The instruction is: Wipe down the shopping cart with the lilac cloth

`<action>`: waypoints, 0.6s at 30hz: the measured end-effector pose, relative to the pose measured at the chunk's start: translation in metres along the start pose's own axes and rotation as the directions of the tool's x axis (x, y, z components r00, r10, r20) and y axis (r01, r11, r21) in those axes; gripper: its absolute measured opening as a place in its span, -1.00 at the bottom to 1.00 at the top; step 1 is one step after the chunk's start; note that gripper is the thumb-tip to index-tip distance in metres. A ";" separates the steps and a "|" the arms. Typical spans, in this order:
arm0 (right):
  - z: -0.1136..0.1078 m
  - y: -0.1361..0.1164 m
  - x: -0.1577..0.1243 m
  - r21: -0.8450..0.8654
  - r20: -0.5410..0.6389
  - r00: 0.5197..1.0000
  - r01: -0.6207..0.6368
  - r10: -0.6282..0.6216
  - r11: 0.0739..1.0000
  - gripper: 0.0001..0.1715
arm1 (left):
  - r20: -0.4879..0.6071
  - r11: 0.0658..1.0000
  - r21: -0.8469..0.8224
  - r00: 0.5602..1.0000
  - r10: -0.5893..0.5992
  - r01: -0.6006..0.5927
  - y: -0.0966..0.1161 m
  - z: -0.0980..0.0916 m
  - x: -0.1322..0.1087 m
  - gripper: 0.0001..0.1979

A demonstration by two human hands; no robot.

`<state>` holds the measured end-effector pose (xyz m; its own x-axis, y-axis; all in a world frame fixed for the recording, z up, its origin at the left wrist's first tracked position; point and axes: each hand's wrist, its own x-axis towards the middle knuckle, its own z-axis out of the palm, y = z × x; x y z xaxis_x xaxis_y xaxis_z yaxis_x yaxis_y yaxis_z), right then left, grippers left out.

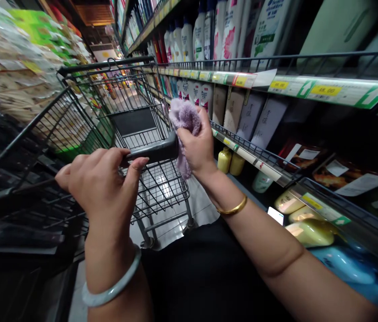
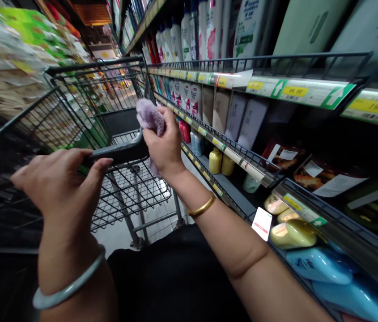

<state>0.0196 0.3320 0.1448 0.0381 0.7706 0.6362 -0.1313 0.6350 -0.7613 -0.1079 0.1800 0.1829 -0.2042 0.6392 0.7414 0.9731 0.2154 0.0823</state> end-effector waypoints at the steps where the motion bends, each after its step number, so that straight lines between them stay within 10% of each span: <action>1: 0.000 -0.004 0.000 0.012 -0.010 1.000 0.022 -0.022 1.000 -0.61 | 0.013 1.000 -0.001 1.000 -0.004 0.004 0.000 0.000 0.000 -0.62; 8: 0.005 0.037 -0.012 0.029 -0.060 0.920 -0.386 0.387 0.922 -0.69 | 0.015 1.000 0.005 1.000 -0.015 0.015 0.001 0.000 0.000 -0.60; 14: 0.001 0.001 0.000 0.203 -0.092 0.995 0.052 -0.034 0.978 -0.64 | 0.004 1.000 -0.016 1.000 -0.013 0.013 0.002 0.000 -0.001 -0.57; 18: 0.004 0.030 -0.006 0.165 -0.113 0.992 -0.037 0.056 0.986 -0.68 | 0.002 1.000 -0.019 1.000 -0.017 0.018 0.003 0.000 0.000 -0.55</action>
<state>0.0116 0.3465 0.1191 0.1420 0.8064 0.5740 -0.2940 0.5881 -0.7535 -0.1051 0.1802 0.1830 -0.2214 0.6370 0.7384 0.9712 0.2122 0.1082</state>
